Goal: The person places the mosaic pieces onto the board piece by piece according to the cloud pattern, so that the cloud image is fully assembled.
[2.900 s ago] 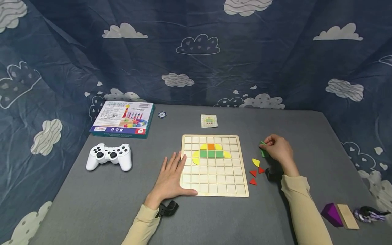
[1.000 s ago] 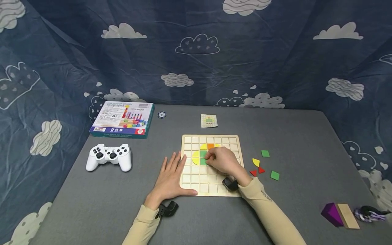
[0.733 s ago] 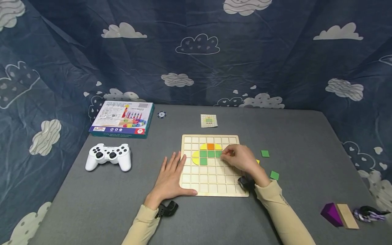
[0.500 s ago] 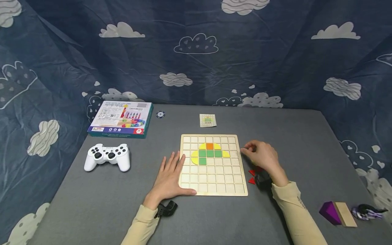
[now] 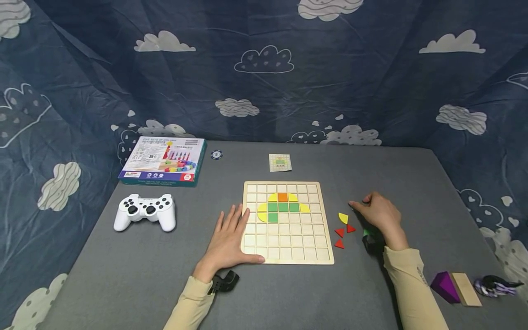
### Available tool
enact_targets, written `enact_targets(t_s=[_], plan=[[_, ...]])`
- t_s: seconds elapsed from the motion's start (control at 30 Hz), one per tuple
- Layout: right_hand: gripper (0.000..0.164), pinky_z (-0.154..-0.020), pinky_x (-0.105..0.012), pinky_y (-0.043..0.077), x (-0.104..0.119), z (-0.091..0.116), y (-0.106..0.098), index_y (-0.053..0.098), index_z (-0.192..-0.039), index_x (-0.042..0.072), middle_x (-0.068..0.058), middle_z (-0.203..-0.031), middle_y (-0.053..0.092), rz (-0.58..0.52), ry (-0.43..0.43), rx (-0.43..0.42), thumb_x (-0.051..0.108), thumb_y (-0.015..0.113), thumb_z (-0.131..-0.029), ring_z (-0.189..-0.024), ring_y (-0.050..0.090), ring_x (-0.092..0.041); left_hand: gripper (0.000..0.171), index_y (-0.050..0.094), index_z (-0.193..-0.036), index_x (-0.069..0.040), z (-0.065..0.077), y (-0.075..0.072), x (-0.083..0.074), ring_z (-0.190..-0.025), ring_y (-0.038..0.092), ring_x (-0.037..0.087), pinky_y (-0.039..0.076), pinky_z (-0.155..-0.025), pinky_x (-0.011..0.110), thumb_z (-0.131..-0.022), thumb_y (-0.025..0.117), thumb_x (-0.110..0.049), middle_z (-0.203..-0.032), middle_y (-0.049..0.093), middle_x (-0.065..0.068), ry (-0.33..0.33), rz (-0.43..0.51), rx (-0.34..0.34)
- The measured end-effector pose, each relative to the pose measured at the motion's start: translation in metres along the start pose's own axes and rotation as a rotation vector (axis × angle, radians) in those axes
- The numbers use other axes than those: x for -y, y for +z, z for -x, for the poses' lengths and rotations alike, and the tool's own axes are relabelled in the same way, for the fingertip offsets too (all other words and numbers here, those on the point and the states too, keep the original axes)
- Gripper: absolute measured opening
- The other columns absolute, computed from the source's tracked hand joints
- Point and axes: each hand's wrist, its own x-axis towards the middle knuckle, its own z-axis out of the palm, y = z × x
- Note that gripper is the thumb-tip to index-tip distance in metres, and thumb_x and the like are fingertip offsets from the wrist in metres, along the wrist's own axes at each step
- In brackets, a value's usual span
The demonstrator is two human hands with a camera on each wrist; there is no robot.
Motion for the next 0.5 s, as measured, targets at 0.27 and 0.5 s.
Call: enact_targets(t_s=[0.27, 0.5], plan=[[0.041, -0.059, -0.038, 0.041, 0.0051, -0.002, -0.0005, 0.06, -0.101, -0.002, -0.013, -0.088, 0.059, -0.055, -0.028, 0.072, 0.035, 0.069, -0.086, -0.073, 0.054, -0.026, 0.127, 0.014, -0.152, -0.006, 0.0001, -0.0006, -0.001, -0.143, 0.001, 0.028, -0.004, -0.112, 0.047, -0.061, 0.064, -0.08, -0.157, 0.009, 0.014, -0.008, 0.001, 0.013], [0.036, -0.06, -0.038, 0.04, 0.0067, 0.0003, 0.0016, 0.064, -0.098, -0.001, -0.011, -0.085, 0.062, -0.147, -0.031, 0.007, 0.027, 0.076, -0.081, -0.074, 0.055, -0.026, 0.127, 0.017, -0.152, -0.005, 0.0001, 0.0, -0.0007, -0.143, 0.004, 0.03, -0.002, -0.112, 0.049, -0.061, 0.064, -0.08, -0.156, 0.011, 0.016, 0.007, 0.01, -0.012]])
